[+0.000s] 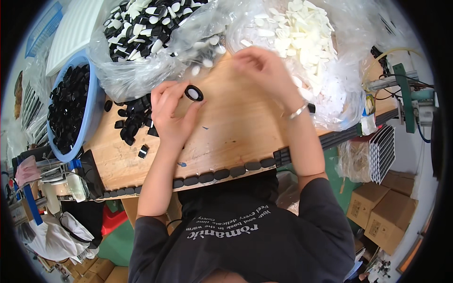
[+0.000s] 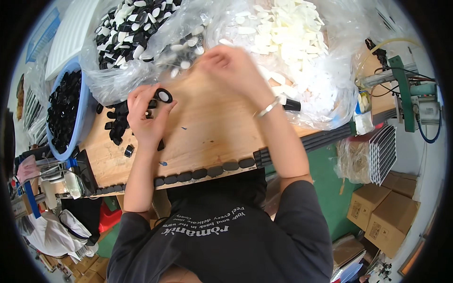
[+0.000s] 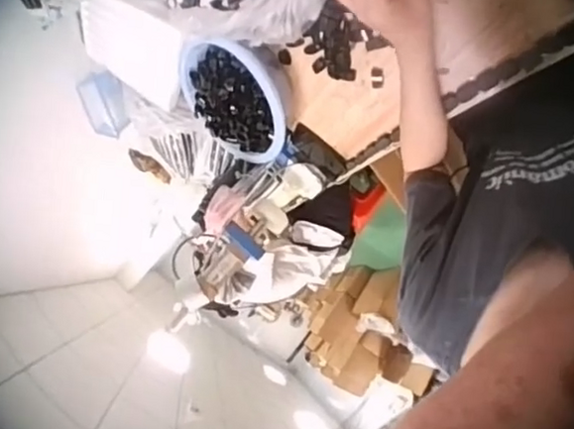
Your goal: Assembling small black and white plastic components at a workbench.
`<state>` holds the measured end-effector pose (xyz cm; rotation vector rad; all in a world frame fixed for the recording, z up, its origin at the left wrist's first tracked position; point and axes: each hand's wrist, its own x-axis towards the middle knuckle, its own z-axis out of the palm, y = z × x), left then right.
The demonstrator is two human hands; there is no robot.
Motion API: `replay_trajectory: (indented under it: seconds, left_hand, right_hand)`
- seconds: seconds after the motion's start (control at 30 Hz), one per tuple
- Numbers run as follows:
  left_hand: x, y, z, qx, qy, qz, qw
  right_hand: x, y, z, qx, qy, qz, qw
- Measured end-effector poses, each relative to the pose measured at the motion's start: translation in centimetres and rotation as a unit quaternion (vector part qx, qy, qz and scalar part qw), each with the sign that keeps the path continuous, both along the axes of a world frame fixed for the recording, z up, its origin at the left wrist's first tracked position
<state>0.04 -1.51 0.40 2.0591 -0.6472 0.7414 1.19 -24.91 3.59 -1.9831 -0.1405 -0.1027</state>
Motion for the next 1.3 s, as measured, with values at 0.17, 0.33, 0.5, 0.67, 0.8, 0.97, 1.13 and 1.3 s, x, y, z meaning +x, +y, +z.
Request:
replay_trajectory:
  seconds: [0.17,0.33,0.5,0.67,0.8,0.97,1.13,1.3]
  left_hand:
    - [-0.1,-0.3,0.8,-0.021,0.016,-0.005,1.0]
    - [0.2,0.2,0.4,-0.002,0.026,-0.033,0.999]
    - [0.1,-0.3,0.2,-0.02,0.046,-0.037,0.998]
    - [0.2,-0.2,-0.1,-0.005,0.051,-0.052,0.997]
    - [0.3,-0.3,-0.2,-0.007,0.062,-0.057,0.996]
    - [0.3,-0.3,-0.4,-0.002,0.068,-0.061,0.996]
    - [0.3,-0.5,-0.5,0.014,0.075,-0.075,0.994]
    - [0.3,-0.8,-0.7,0.007,0.087,-0.078,0.993]
  right_hand:
    - [4.3,-7.2,-2.8,-0.364,-0.055,-0.179,0.912]
    - [5.5,-6.2,-4.0,-0.468,-0.016,-0.171,0.867]
    - [5.1,-4.7,-3.7,-0.491,-0.021,-0.169,0.854]
    - [4.4,-4.7,-4.3,-0.489,-0.072,-0.171,0.852]
    - [4.5,-5.8,-4.5,-0.383,-0.116,-0.165,0.902]
    - [3.9,-5.8,-2.9,-0.325,-0.069,-0.166,0.928]
    - [3.8,-6.5,-3.5,-0.2,-0.074,-0.168,0.962]
    - [3.8,-6.6,-3.1,-0.166,-0.144,-0.239,0.946]
